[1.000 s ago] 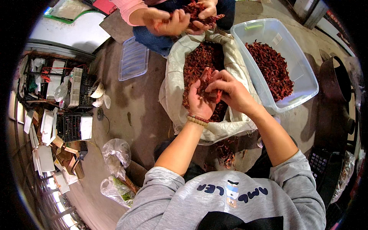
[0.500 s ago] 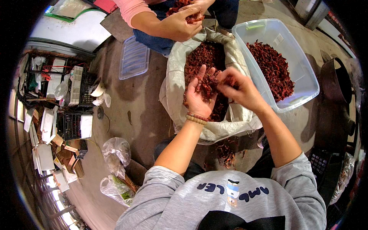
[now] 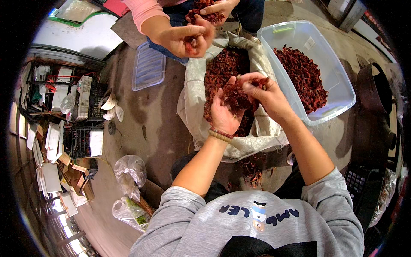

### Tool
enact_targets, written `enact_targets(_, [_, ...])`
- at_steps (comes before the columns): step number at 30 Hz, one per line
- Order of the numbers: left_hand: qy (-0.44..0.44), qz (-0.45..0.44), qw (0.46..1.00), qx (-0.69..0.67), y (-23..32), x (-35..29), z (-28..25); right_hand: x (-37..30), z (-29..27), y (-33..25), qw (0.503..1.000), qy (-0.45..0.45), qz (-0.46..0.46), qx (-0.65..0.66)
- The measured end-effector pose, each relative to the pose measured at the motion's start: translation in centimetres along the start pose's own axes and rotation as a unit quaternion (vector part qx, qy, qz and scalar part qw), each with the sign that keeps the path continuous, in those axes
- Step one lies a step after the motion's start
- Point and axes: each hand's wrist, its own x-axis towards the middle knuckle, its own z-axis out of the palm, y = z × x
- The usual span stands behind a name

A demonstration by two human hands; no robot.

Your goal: The person sits on the floor and sorts dried red chilies by hand, removing stems and transferring the chilies from a large sack into a clear plastic container. Another person assists with the same task nearby.

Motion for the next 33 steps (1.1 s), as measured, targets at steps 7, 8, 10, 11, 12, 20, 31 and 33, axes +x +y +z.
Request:
enact_targets(7, [-0.074,-0.002,0.995,-0.061,0.3,0.4,-0.6,0.8,-4.5,-1.9,0.981,0.160,-0.095,-0.053])
enact_targets(8, [-0.072,0.003,0.996,-0.059,0.5,0.4,-0.6,0.4,-5.7,-2.9,0.964,0.181,-0.099,-0.168])
enact_targets(10, [-0.076,0.007,0.996,-0.053,0.5,0.4,-0.1,0.2,-10.2,-3.2,0.861,0.259,-0.172,-0.403])
enact_targets(11, [-0.077,0.013,0.996,-0.046,0.7,0.5,-0.1,-0.1,-11.1,-3.4,0.744,0.312,-0.203,-0.554])
enact_targets(12, [-0.079,0.016,0.996,-0.041,0.6,0.5,0.0,-0.7,-12.2,-2.7,0.684,0.342,-0.166,-0.623])
enact_targets(20, [-0.087,0.036,0.994,-0.059,1.1,-0.2,0.7,-1.9,-3.8,-1.0,0.932,0.022,-0.066,-0.357])
enact_targets(31, [-0.076,0.048,0.996,-0.025,-0.1,0.2,1.0,-1.1,-0.3,2.1,0.929,0.112,-0.093,-0.339])
enact_targets(33, [-0.074,0.045,0.996,-0.035,-0.1,0.3,1.0,-0.8,-0.5,1.9,0.964,0.114,-0.010,-0.240])
